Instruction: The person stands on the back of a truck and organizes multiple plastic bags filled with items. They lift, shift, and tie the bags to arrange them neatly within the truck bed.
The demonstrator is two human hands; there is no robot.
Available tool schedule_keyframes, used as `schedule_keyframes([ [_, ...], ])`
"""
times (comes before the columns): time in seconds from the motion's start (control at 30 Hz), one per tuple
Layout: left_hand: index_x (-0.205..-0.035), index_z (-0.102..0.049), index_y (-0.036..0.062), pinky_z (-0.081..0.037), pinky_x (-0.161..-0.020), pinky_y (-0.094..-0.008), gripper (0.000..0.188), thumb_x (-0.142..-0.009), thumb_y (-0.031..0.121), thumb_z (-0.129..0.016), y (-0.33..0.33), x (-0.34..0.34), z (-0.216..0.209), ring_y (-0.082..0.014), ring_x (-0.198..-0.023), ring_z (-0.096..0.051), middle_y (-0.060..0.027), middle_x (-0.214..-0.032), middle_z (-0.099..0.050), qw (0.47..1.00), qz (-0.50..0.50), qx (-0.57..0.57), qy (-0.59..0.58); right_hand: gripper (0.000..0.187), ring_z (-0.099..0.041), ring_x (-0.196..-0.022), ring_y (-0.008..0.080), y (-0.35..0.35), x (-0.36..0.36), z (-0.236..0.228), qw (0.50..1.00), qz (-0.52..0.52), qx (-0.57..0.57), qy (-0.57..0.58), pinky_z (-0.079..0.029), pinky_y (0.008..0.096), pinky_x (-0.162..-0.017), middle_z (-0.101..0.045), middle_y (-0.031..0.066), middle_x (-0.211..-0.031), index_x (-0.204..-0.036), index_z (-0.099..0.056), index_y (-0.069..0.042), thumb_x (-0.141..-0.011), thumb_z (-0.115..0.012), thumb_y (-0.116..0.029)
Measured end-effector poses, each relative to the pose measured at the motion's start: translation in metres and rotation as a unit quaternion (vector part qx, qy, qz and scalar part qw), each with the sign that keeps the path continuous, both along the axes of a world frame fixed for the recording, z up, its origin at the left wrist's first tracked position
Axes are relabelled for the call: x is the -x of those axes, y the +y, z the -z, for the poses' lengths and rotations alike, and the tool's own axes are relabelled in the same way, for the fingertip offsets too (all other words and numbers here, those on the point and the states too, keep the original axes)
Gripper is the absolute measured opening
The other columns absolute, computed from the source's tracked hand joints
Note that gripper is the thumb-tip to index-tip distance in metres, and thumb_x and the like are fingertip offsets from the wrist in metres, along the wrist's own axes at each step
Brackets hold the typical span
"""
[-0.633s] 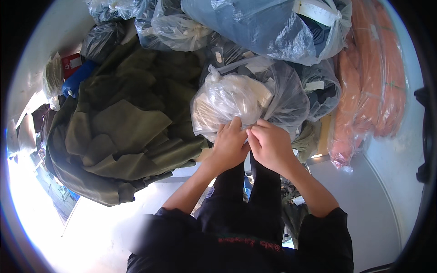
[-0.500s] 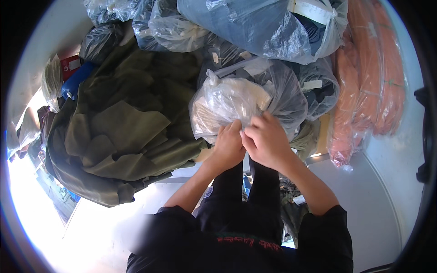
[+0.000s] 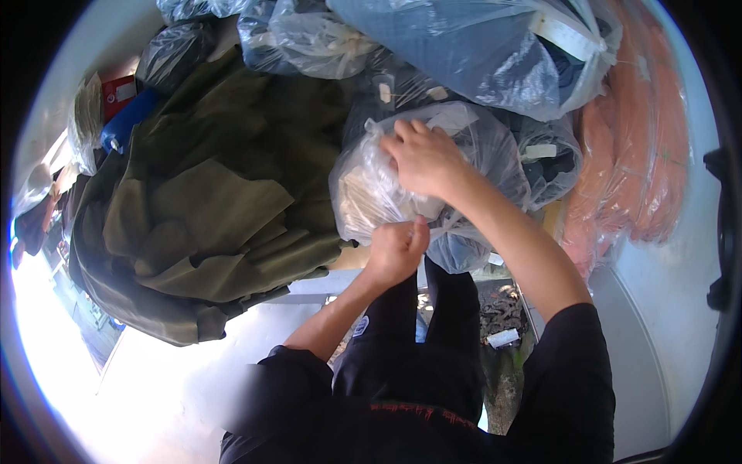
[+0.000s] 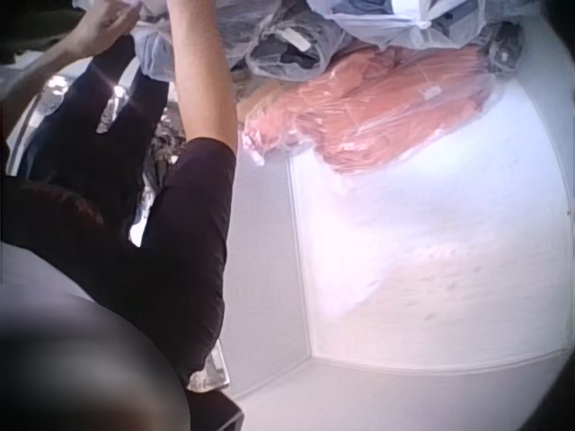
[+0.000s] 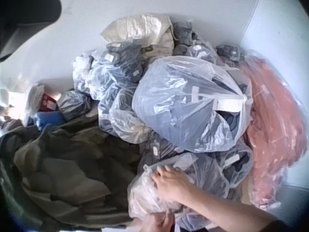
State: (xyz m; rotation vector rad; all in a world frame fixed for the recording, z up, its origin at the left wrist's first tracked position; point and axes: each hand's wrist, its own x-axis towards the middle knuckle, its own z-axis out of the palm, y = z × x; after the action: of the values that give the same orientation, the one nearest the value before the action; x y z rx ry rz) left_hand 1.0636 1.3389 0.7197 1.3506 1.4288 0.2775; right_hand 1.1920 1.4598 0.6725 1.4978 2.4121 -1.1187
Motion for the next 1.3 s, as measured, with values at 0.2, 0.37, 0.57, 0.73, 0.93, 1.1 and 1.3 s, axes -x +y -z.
schedule_keyframes([
  [0.2,-0.063,-0.057,0.0029,-0.046,-0.052,-0.0478,0.043,-0.103,0.021,-0.057,0.004,0.012,-0.016,-0.0400,-0.054,-0.058,-0.0160,-0.060,-0.055,0.991,0.065,-0.105,0.044,0.034,-0.052,-0.132,0.0293,0.040,0.050,0.024,0.992,-0.005,0.084,-0.095,-0.039,0.0578,-0.108,-0.059,0.0100,-0.135,-0.127,-0.063,-0.011,-0.096,-0.057,-0.022],
  [0.37,-0.066,-0.060,0.0022,-0.047,-0.054,-0.0472,0.044,-0.104,0.023,-0.056,0.018,0.018,-0.007,-0.0402,-0.057,-0.060,-0.0160,-0.062,-0.058,0.988,0.113,-0.100,0.035,0.027,-0.060,-0.112,0.0314,0.012,0.000,-0.007,0.967,0.098,-0.154,0.176,-0.045,0.0506,-0.097,-0.065,0.0111,-0.122,-0.117,-0.066,-0.008,-0.091,-0.063,-0.007],
  [0.57,-0.078,-0.070,0.0022,-0.054,-0.064,-0.0435,0.047,-0.109,0.029,-0.049,0.025,0.009,-0.003,-0.0352,-0.069,-0.070,-0.0149,-0.071,-0.069,0.999,0.041,-0.004,-0.029,0.033,-0.060,-0.098,0.0332,-0.098,-0.053,-0.057,0.938,0.223,0.006,0.267,-0.046,0.0438,-0.092,-0.068,0.0127,-0.109,-0.120,-0.067,-0.005,-0.088,-0.070,-0.007],
  [0.73,-0.074,-0.063,0.0007,-0.047,-0.064,-0.0348,0.056,-0.112,0.036,-0.044,0.024,0.012,0.017,-0.0195,-0.062,-0.056,-0.0025,-0.066,-0.059,0.967,-0.139,0.158,-0.147,0.025,-0.058,-0.093,0.0281,-0.141,-0.031,-0.036,0.937,0.272,-0.045,0.213,-0.044,0.0423,-0.085,-0.068,0.0055,-0.098,-0.109,-0.070,-0.008,-0.086,-0.076,-0.015],
  [0.93,-0.067,-0.049,0.0073,-0.028,-0.058,-0.0275,0.058,-0.113,0.040,-0.037,0.015,0.030,0.052,-0.0084,-0.062,-0.032,0.0043,-0.064,-0.039,0.920,-0.169,0.251,-0.250,0.018,-0.055,-0.082,0.0212,-0.130,-0.019,-0.019,0.968,0.191,-0.130,0.099,-0.038,0.0394,-0.073,-0.059,-0.0026,-0.074,-0.080,-0.062,-0.014,-0.071,-0.072,-0.003],
  [1.1,-0.081,-0.046,0.0112,-0.024,-0.045,-0.0263,0.041,-0.109,0.039,-0.038,0.020,0.043,0.075,-0.0090,-0.049,-0.033,0.0012,-0.063,-0.042,0.756,-0.389,0.262,-0.457,0.019,-0.055,-0.072,0.0240,-0.121,-0.010,-0.016,0.952,0.215,-0.145,0.165,-0.038,0.0402,-0.069,-0.059,-0.0003,-0.067,-0.073,-0.059,-0.013,-0.064,-0.070,0.000],
  [1.3,-0.085,-0.050,0.0107,-0.028,-0.045,-0.0251,0.035,-0.109,0.037,-0.045,0.030,0.045,0.094,-0.0085,-0.050,-0.038,0.0017,-0.066,-0.045,0.777,-0.312,0.308,-0.452,0.016,-0.058,-0.067,0.0274,-0.108,0.035,-0.004,0.939,0.206,-0.116,0.250,-0.045,0.0424,-0.065,-0.058,0.0048,-0.065,-0.070,-0.057,-0.011,-0.061,-0.065,-0.001],
])
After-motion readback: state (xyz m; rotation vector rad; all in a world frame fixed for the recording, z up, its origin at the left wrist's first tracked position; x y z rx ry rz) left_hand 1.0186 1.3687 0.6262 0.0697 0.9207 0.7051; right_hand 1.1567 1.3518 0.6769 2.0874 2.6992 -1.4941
